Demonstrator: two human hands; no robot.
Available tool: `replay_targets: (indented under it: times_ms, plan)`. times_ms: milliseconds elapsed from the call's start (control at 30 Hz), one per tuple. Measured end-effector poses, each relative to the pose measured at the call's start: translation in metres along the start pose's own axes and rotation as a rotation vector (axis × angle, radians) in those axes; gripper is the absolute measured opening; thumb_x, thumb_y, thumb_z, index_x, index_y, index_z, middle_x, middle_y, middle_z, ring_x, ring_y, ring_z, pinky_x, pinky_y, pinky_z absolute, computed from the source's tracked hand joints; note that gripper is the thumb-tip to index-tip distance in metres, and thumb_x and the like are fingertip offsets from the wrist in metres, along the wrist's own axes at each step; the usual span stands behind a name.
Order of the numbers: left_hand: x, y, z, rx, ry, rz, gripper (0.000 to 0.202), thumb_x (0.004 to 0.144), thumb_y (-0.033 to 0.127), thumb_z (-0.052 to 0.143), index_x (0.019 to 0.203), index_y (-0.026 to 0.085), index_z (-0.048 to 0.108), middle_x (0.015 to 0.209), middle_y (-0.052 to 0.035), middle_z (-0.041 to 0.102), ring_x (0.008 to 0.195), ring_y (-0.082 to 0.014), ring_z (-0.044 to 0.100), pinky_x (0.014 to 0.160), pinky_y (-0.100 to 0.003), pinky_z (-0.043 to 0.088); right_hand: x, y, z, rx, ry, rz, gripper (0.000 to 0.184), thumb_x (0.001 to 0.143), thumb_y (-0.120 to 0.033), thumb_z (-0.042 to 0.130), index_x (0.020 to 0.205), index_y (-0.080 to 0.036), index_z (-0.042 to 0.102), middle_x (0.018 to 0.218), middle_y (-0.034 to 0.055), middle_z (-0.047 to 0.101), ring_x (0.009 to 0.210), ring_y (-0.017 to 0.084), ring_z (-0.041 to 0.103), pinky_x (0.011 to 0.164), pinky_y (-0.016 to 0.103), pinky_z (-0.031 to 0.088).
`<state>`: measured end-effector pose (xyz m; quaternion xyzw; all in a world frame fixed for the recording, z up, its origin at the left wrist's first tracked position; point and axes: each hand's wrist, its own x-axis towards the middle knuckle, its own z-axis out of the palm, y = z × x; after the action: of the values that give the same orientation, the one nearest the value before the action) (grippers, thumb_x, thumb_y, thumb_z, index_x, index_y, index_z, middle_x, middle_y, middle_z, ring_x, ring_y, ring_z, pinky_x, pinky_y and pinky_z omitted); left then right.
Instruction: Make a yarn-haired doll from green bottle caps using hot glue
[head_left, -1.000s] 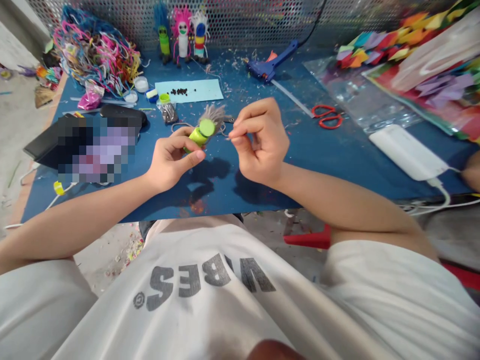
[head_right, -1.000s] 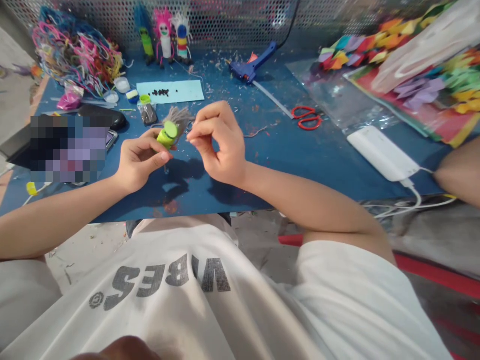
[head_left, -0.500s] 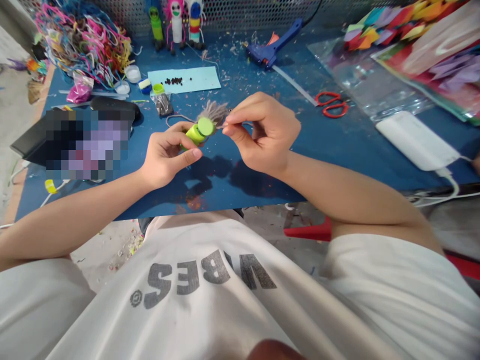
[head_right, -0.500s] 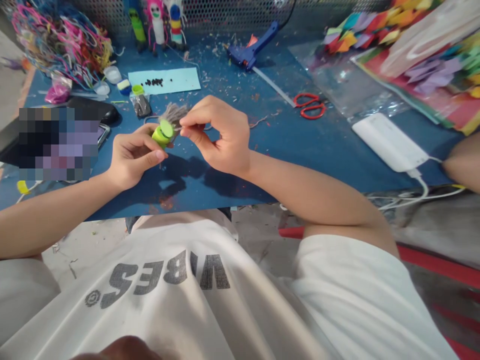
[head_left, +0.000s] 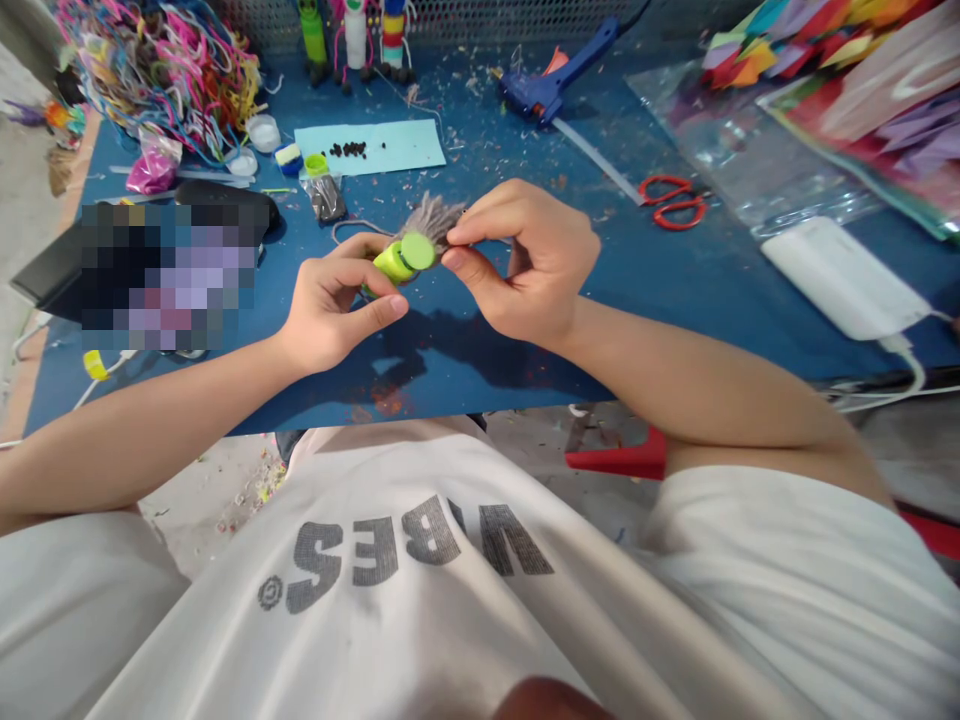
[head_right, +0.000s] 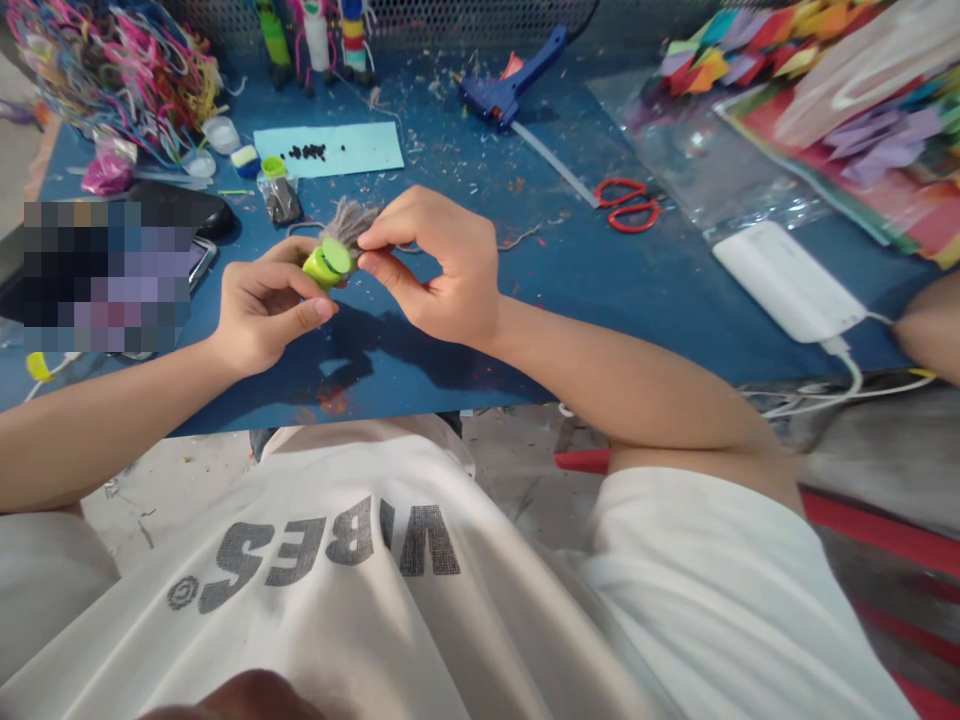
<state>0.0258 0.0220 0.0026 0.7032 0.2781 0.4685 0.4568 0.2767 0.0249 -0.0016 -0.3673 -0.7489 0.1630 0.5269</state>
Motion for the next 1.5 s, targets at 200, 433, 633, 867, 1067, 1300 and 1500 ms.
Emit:
replay_targets:
  times_ms: [200, 433, 633, 867, 1067, 1300, 1500]
  plan:
    - [0.001, -0.003, -0.003, 0.054, -0.012, 0.03, 0.039, 0.083, 0.062, 0.099, 0.077, 0.026, 0.084, 0.113, -0.0081, 0.079, 0.114, -0.0336, 0.078, 0.113, -0.062, 0.062, -0.003, -0.001, -0.001, -0.059, 0.056, -0.114, 0.053, 0.111, -0.078, 0.06, 0.105, -0.028, 0.077, 0.1, 0.0097, 0.076, 0.105, 0.031, 0.08, 0.101, 0.057, 0.07]
    - [0.001, -0.007, -0.004, 0.121, -0.018, 0.103, 0.035, 0.089, 0.059, 0.094, 0.081, 0.026, 0.084, 0.116, -0.0084, 0.082, 0.113, -0.0313, 0.077, 0.108, -0.056, 0.063, 0.002, 0.008, -0.003, -0.158, 0.047, -0.174, 0.045, 0.113, -0.071, 0.065, 0.107, -0.027, 0.074, 0.096, 0.0077, 0.077, 0.098, 0.026, 0.077, 0.099, 0.05, 0.066]
    - [0.002, -0.011, -0.005, 0.151, -0.027, 0.135, 0.031, 0.09, 0.057, 0.092, 0.083, 0.028, 0.085, 0.119, -0.0088, 0.082, 0.114, -0.0317, 0.077, 0.104, -0.056, 0.062, 0.005, 0.015, 0.0, -0.213, 0.113, -0.308, 0.047, 0.114, -0.072, 0.062, 0.103, -0.028, 0.074, 0.088, 0.0039, 0.074, 0.083, 0.023, 0.073, 0.089, 0.051, 0.065]
    - [0.004, -0.01, -0.006, 0.169, -0.036, 0.133, 0.033, 0.087, 0.057, 0.093, 0.079, 0.027, 0.083, 0.114, -0.0112, 0.08, 0.11, -0.0314, 0.077, 0.101, -0.053, 0.062, 0.002, 0.025, -0.006, -0.173, 0.001, -0.197, 0.048, 0.109, -0.076, 0.066, 0.11, -0.029, 0.072, 0.097, 0.0064, 0.075, 0.103, 0.028, 0.076, 0.112, 0.059, 0.058]
    - [0.008, -0.008, -0.009, 0.191, -0.068, 0.143, 0.03, 0.087, 0.054, 0.093, 0.078, 0.027, 0.083, 0.117, -0.012, 0.079, 0.111, -0.0329, 0.076, 0.102, -0.057, 0.062, 0.006, 0.026, -0.005, -0.142, 0.021, -0.255, 0.052, 0.108, -0.081, 0.062, 0.108, -0.031, 0.074, 0.094, 0.0037, 0.072, 0.093, 0.028, 0.077, 0.108, 0.06, 0.057]
    - [0.01, -0.011, -0.012, 0.228, -0.076, 0.097, 0.029, 0.084, 0.051, 0.094, 0.076, 0.026, 0.082, 0.117, -0.011, 0.08, 0.11, -0.0318, 0.075, 0.101, -0.055, 0.062, 0.01, 0.019, -0.012, -0.266, -0.037, -0.157, 0.054, 0.106, -0.084, 0.061, 0.105, -0.031, 0.072, 0.095, 0.0051, 0.078, 0.1, 0.027, 0.078, 0.112, 0.057, 0.057]
    - [0.01, -0.011, -0.014, 0.224, -0.099, 0.093, 0.029, 0.086, 0.051, 0.093, 0.078, 0.025, 0.083, 0.118, -0.012, 0.08, 0.109, -0.0322, 0.076, 0.1, -0.054, 0.061, 0.011, 0.014, -0.013, -0.279, -0.094, -0.14, 0.056, 0.108, -0.084, 0.058, 0.105, -0.03, 0.073, 0.094, 0.0041, 0.078, 0.098, 0.026, 0.077, 0.113, 0.057, 0.055]
